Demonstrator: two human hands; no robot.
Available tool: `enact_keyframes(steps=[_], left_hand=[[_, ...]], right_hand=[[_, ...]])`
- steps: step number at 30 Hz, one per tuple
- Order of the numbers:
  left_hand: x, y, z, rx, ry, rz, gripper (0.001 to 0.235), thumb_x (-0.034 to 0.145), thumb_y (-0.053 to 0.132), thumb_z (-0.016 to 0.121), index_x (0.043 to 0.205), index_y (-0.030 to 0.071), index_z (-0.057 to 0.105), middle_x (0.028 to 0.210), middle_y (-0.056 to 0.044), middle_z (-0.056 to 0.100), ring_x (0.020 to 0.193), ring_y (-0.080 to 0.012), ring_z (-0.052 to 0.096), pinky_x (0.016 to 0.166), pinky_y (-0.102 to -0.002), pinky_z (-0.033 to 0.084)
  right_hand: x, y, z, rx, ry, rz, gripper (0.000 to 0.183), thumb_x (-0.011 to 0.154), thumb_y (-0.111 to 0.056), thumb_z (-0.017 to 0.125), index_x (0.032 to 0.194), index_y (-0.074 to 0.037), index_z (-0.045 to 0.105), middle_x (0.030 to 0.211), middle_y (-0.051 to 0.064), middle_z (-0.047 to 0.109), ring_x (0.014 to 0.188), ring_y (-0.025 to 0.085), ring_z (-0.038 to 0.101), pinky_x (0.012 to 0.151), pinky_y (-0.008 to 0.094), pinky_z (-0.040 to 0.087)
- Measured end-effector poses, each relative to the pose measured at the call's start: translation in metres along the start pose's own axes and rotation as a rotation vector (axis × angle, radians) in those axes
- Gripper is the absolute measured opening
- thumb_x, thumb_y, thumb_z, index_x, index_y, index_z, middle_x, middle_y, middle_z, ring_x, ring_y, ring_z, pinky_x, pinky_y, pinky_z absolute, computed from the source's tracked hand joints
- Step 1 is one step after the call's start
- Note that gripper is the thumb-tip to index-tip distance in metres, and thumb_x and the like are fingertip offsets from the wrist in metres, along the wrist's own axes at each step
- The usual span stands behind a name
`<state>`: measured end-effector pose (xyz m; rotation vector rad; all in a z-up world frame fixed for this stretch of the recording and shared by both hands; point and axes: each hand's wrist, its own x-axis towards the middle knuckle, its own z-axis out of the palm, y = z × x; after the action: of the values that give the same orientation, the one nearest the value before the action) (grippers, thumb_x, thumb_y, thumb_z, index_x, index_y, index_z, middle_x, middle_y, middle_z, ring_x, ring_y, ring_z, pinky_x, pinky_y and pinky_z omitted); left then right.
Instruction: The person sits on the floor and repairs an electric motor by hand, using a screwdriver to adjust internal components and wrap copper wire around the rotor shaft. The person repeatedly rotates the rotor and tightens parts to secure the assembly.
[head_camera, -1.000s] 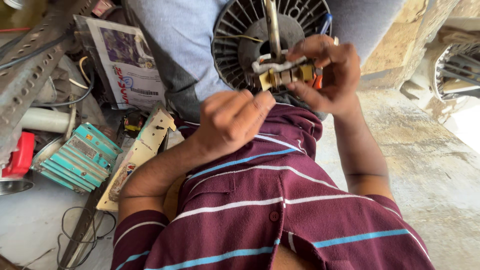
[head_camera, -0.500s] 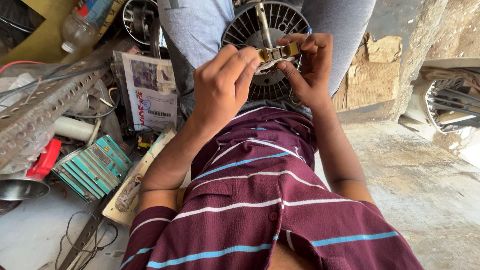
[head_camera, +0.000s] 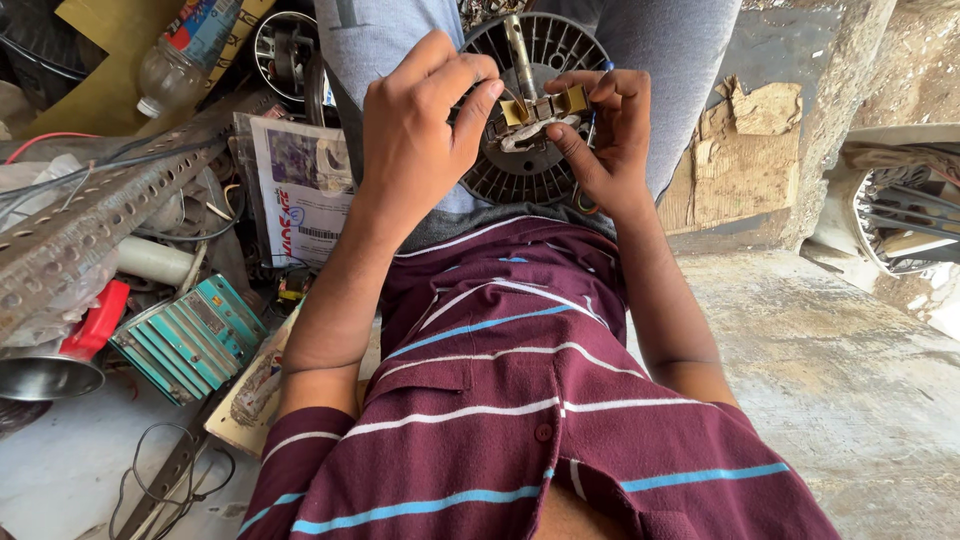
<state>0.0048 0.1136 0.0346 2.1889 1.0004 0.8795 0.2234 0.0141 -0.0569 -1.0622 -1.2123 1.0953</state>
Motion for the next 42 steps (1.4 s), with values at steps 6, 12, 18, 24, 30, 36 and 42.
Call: enact_keyframes(steps=[6,12,18,24,30,36,42], left_hand=[[0.007,-0.013,0.006,0.068,-0.038,0.008,0.012,0.100,0.015,0.080,0.099,0.005,0.074,0.086,-0.007,0.060,0.064,-0.0177,0.060,0.057,-0.034,0.045],[0.006,-0.025,0.011,0.065,-0.039,0.021,0.012,0.100,0.015,0.081,0.099,0.004,0.076,0.091,-0.006,0.063,0.071,-0.0168,0.064,0.062,-0.033,0.048],[0.010,-0.040,0.025,0.040,-0.090,0.094,0.013,0.098,0.018,0.084,0.097,0.007,0.077,0.088,-0.004,0.066,0.072,-0.0143,0.064,0.063,-0.030,0.050],[0.015,-0.050,0.033,-0.076,-0.147,0.118,0.013,0.097,0.015,0.084,0.094,0.006,0.075,0.091,-0.002,0.071,0.067,-0.0140,0.061,0.064,-0.033,0.048],[0.008,-0.064,0.042,-0.216,-0.099,0.058,0.007,0.100,0.011,0.079,0.100,0.007,0.074,0.087,0.000,0.071,0.068,-0.0122,0.064,0.063,-0.030,0.048],[0.001,-0.078,0.061,-0.064,-0.028,0.094,0.012,0.104,0.020,0.083,0.104,0.011,0.075,0.092,0.000,0.075,0.077,-0.0128,0.070,0.067,-0.029,0.053],[-0.015,-0.074,0.051,-0.524,0.013,0.140,0.030,0.099,0.014,0.065,0.129,0.014,0.065,0.121,-0.007,0.074,0.119,-0.0222,0.072,0.109,-0.045,0.055]], right_hand=[[-0.001,0.000,0.001,0.005,0.007,0.007,0.047,0.106,0.004,0.073,0.127,-0.012,0.034,0.133,0.019,0.060,0.125,0.018,0.062,0.110,0.031,0.051],[-0.001,0.002,-0.001,-0.009,0.003,-0.008,0.046,0.106,0.001,0.073,0.126,-0.011,0.034,0.132,0.019,0.061,0.126,0.019,0.062,0.110,0.032,0.052],[0.002,0.004,-0.002,-0.043,-0.012,-0.027,0.044,0.107,-0.001,0.073,0.126,-0.011,0.034,0.136,0.019,0.062,0.126,0.020,0.063,0.109,0.034,0.053],[0.000,0.004,0.000,-0.030,-0.001,-0.014,0.045,0.106,-0.002,0.074,0.125,-0.012,0.034,0.136,0.019,0.062,0.126,0.020,0.063,0.108,0.033,0.053],[-0.002,0.004,-0.001,-0.026,0.002,0.002,0.045,0.108,-0.003,0.074,0.126,-0.011,0.034,0.132,0.019,0.061,0.127,0.019,0.062,0.110,0.032,0.052],[-0.003,0.004,-0.001,-0.022,0.002,0.009,0.046,0.108,-0.001,0.074,0.127,-0.012,0.034,0.132,0.018,0.061,0.128,0.020,0.062,0.111,0.033,0.052],[-0.001,0.006,-0.002,-0.006,0.002,0.024,0.048,0.108,0.000,0.074,0.128,-0.013,0.032,0.133,0.018,0.061,0.126,0.020,0.063,0.110,0.032,0.052]])
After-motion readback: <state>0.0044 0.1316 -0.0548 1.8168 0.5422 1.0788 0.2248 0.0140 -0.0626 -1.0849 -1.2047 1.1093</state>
